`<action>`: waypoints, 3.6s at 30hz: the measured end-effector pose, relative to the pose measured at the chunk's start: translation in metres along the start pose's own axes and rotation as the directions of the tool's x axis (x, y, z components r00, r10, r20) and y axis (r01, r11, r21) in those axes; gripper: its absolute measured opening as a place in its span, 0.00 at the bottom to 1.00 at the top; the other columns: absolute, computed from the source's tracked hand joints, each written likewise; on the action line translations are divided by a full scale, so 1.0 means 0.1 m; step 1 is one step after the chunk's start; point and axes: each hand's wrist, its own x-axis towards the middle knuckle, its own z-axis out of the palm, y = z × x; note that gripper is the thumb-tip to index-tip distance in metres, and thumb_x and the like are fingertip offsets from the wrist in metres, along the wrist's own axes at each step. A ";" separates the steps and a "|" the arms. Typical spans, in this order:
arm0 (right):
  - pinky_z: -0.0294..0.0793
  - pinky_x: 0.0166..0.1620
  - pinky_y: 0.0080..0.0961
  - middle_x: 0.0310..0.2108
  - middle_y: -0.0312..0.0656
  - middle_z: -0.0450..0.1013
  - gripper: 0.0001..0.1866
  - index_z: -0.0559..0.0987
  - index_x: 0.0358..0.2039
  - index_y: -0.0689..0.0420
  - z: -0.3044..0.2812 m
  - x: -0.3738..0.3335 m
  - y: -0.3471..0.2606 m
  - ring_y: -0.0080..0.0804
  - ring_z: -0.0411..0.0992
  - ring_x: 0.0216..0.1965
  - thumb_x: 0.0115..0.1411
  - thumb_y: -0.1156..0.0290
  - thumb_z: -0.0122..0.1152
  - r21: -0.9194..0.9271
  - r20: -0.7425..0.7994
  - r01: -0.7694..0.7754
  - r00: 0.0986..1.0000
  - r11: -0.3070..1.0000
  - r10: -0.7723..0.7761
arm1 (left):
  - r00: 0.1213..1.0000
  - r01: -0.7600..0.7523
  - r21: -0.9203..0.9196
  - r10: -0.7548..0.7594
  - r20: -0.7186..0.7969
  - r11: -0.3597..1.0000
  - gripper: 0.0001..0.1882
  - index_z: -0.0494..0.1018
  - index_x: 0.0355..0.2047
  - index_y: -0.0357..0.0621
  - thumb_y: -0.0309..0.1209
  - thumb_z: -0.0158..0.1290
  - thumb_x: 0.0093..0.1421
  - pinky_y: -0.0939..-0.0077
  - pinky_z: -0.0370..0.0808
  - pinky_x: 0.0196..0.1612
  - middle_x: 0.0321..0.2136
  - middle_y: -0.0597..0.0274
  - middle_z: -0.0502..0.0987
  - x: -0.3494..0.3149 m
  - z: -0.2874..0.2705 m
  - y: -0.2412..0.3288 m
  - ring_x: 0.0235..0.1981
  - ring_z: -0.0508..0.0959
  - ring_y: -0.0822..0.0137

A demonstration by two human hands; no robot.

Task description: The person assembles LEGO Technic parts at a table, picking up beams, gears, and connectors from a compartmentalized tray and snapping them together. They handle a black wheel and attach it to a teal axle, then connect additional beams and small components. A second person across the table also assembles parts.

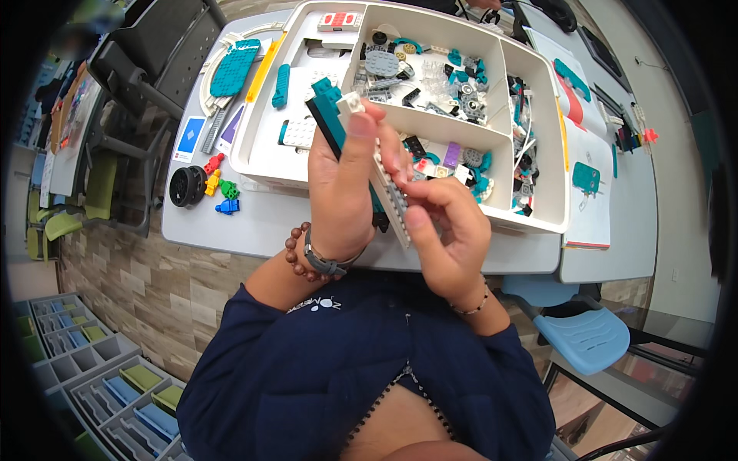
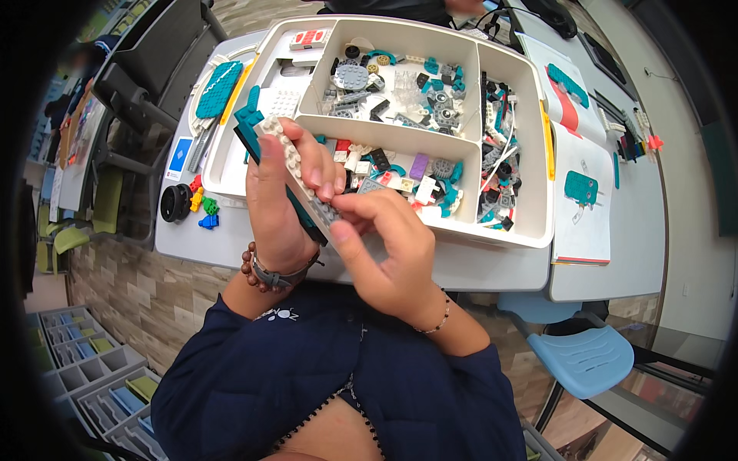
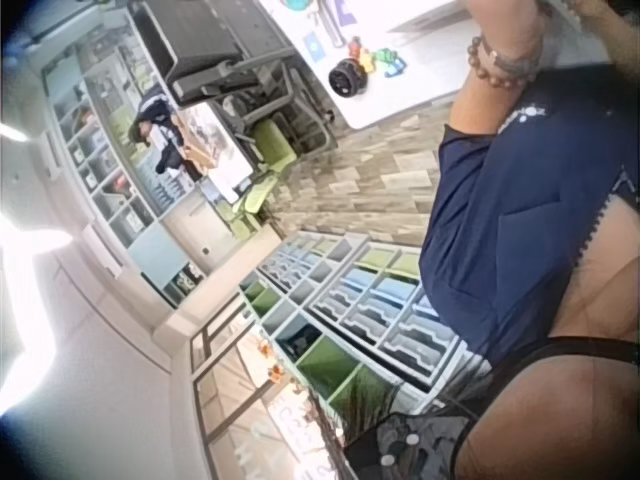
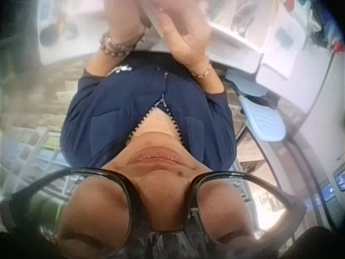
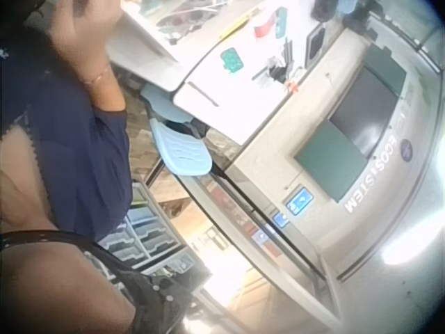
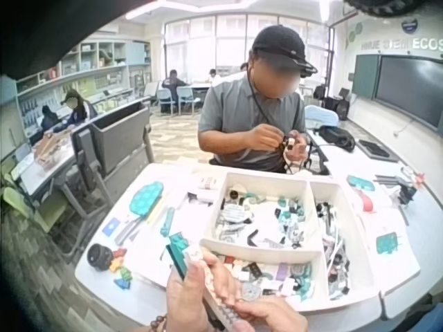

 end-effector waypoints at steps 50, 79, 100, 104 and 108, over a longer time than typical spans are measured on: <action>0.70 0.32 0.23 0.24 0.47 0.73 0.14 0.77 0.34 0.67 -0.21 -0.11 -0.10 0.33 0.71 0.26 0.49 0.70 0.59 0.111 0.218 0.121 0.965 0.986 -0.143 | 0.999 0.029 0.093 -0.025 -0.047 0.995 0.30 0.56 0.53 0.26 0.44 0.30 0.64 0.68 0.73 0.35 0.27 0.56 0.69 -0.15 -0.78 1.09 0.27 0.74 0.63; 0.70 0.31 0.19 0.24 0.43 0.73 0.07 0.78 0.32 0.63 0.18 -0.26 0.26 0.29 0.72 0.27 0.50 0.79 0.57 0.108 0.556 -0.181 0.826 0.978 0.091 | 0.987 0.047 -0.083 -0.060 -0.151 0.995 0.26 0.61 0.22 0.45 0.51 0.24 0.63 0.71 0.68 0.26 0.15 0.63 0.63 -0.10 -0.92 1.04 0.19 0.66 0.67; 0.70 0.34 0.21 0.25 0.43 0.73 0.08 0.78 0.33 0.63 0.20 -0.24 0.30 0.31 0.73 0.29 0.50 0.77 0.57 0.021 0.678 -0.064 0.735 0.998 0.033 | 0.967 -0.059 -0.101 0.032 -0.254 0.993 0.27 0.60 0.18 0.49 0.54 0.26 0.62 0.79 0.63 0.15 0.10 0.69 0.58 -0.01 -0.89 0.96 0.13 0.62 0.72; 0.70 0.34 0.22 0.25 0.43 0.73 0.08 0.78 0.33 0.62 0.20 -0.24 0.31 0.31 0.72 0.29 0.50 0.77 0.57 0.023 0.680 -0.060 0.733 0.998 0.029 | 0.979 -0.041 -0.038 0.033 -0.199 0.998 0.25 0.58 0.18 0.50 0.50 0.23 0.64 0.81 0.59 0.15 0.08 0.73 0.55 -0.02 -0.89 0.96 0.12 0.57 0.75; 0.69 0.31 0.25 0.23 0.42 0.73 0.08 0.77 0.33 0.61 0.22 -0.25 0.31 0.33 0.71 0.26 0.50 0.76 0.59 0.052 0.655 -0.030 0.755 0.998 -0.012 | 0.988 -0.022 -0.065 0.012 -0.152 0.998 0.25 0.58 0.18 0.50 0.50 0.23 0.63 0.80 0.58 0.15 0.08 0.74 0.54 -0.03 -0.91 0.96 0.12 0.57 0.75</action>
